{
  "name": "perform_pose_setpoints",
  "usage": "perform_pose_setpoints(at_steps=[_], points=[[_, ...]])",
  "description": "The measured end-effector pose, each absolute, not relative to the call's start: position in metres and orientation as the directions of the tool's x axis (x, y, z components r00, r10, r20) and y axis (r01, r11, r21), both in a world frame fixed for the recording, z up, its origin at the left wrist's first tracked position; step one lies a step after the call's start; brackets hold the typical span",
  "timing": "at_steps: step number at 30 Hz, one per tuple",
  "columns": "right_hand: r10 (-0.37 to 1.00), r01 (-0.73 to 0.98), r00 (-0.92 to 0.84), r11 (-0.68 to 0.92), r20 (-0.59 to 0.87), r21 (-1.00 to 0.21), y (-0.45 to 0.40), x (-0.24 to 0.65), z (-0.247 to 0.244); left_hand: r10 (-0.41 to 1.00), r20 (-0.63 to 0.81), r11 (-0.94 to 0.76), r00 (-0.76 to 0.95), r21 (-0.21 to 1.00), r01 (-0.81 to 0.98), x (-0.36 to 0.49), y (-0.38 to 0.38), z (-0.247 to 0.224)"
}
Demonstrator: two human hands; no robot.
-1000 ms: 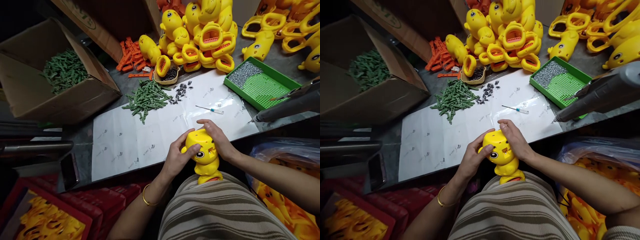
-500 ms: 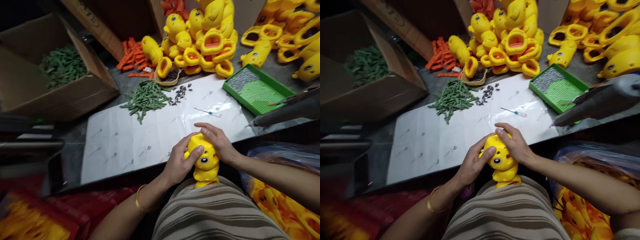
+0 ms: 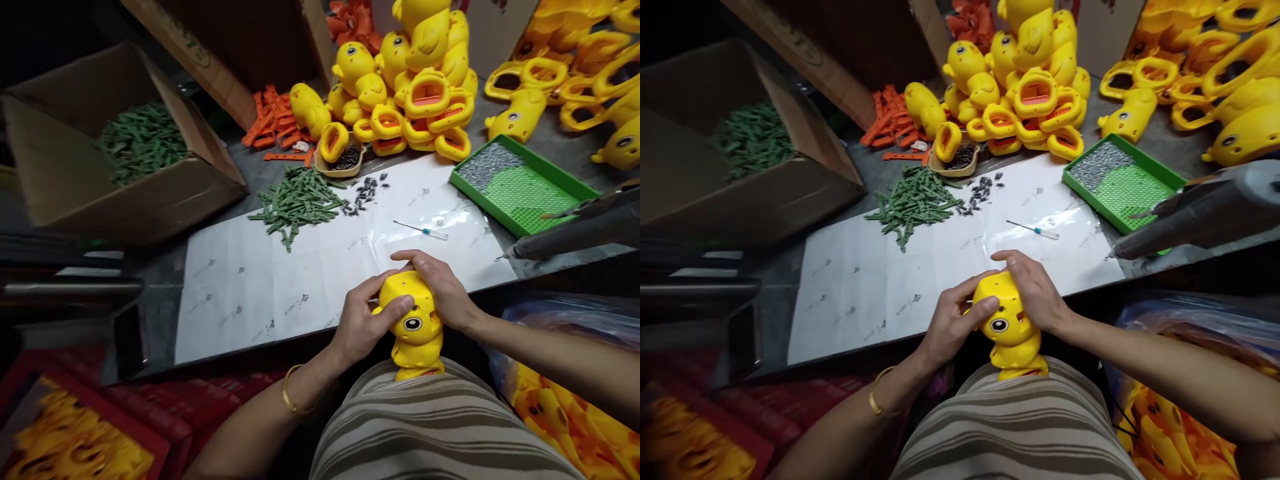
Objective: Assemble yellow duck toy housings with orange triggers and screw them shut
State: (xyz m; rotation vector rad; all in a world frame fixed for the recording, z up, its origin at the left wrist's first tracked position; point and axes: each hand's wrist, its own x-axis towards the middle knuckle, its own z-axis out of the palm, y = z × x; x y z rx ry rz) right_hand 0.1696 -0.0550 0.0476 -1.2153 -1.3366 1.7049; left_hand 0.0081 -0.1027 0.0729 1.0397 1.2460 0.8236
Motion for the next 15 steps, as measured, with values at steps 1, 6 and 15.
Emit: perform_pose_setpoints(at_steps=[1, 6, 15], points=[[0.888, 0.054, -0.363, -0.281, -0.281, -0.958, -0.054, 0.168, 0.045, 0.929, -0.344, 0.344, 0.139, 0.939, 0.029, 0.008, -0.104, 0.069], [0.889, 0.067, -0.36, -0.279, -0.284, -0.958, -0.046, 0.166, 0.029, 0.923, -0.376, 0.382, 0.075, 0.919, -0.098, 0.007, -0.112, 0.046], [0.824, -0.082, -0.214, -0.55, -0.524, -0.831, -0.042, 0.168, 0.025, 0.827, -0.522, 0.561, 0.209, 0.749, -0.352, 0.034, -0.135, 0.017]])
